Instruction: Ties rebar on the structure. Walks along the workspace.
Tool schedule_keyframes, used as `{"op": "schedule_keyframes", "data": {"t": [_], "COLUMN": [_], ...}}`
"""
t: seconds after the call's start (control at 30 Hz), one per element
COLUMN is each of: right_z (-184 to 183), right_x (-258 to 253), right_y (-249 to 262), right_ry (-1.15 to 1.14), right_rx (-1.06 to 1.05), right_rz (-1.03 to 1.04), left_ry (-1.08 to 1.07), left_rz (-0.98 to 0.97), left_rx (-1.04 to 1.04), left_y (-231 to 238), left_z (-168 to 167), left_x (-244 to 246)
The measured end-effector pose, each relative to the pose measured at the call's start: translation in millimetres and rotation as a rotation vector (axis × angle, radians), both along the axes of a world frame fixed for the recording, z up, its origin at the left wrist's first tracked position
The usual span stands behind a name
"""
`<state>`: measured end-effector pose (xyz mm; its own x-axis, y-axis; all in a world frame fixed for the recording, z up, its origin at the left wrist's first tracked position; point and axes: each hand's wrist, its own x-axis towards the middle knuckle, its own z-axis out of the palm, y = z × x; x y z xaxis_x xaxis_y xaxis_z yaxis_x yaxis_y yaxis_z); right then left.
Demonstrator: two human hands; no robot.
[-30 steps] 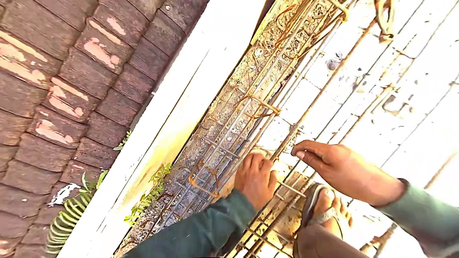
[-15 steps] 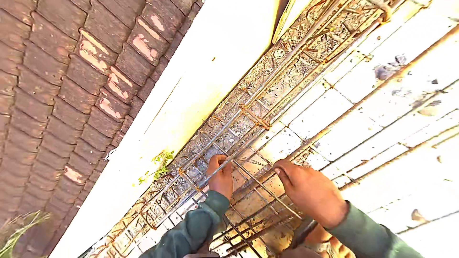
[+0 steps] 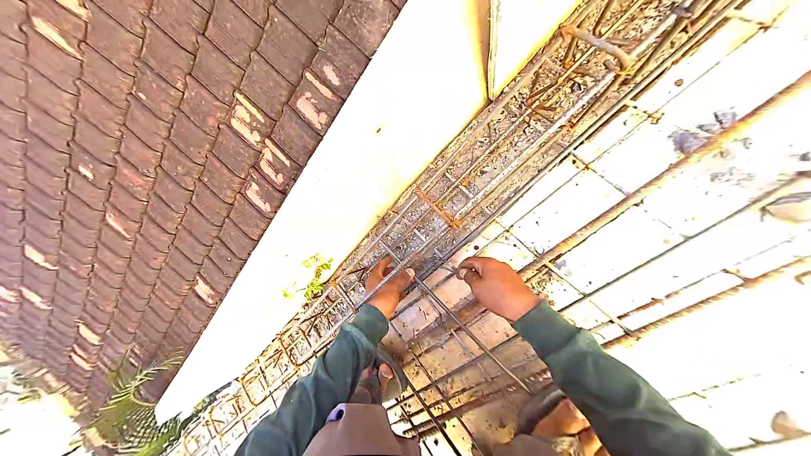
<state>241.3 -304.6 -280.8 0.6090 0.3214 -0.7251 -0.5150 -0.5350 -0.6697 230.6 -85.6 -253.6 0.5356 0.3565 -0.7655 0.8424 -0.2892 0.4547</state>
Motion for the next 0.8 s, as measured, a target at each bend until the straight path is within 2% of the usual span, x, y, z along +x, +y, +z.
{"op": "schedule_keyframes", "data": {"t": [0.3, 0.47, 0.6, 0.7, 0.73, 0.77, 0.8], "right_z": [-11, -7, -7, -6, -5, -4, -3], "right_x": [-2, 3, 5, 4, 3, 3, 4], "right_y": [17, 18, 17, 17, 17, 16, 16], "right_ry": [0.245, 0.300, 0.283, 0.283, 0.282, 0.285, 0.284], "right_rx": [0.178, 0.171, 0.154, 0.158, 0.156, 0.156, 0.150], "right_rz": [-0.025, 0.049, 0.067, 0.068, 0.067, 0.060, 0.063], "left_ry": [-0.069, 0.047, 0.011, -0.076, 0.035, 0.443, 0.054], "left_rz": [0.035, -0.295, -0.407, -0.778, -0.846, -0.821, -0.820], "left_rx": [0.042, 0.309, 0.376, 0.555, 0.619, 0.579, 0.608], "left_y": [-4, -6, 2, -3, -23, -52, -24], "left_z": [3, -8, -29, -13, 9, 36, 9], "left_x": [2, 4, 13, 2, 4, 25, 8]}}
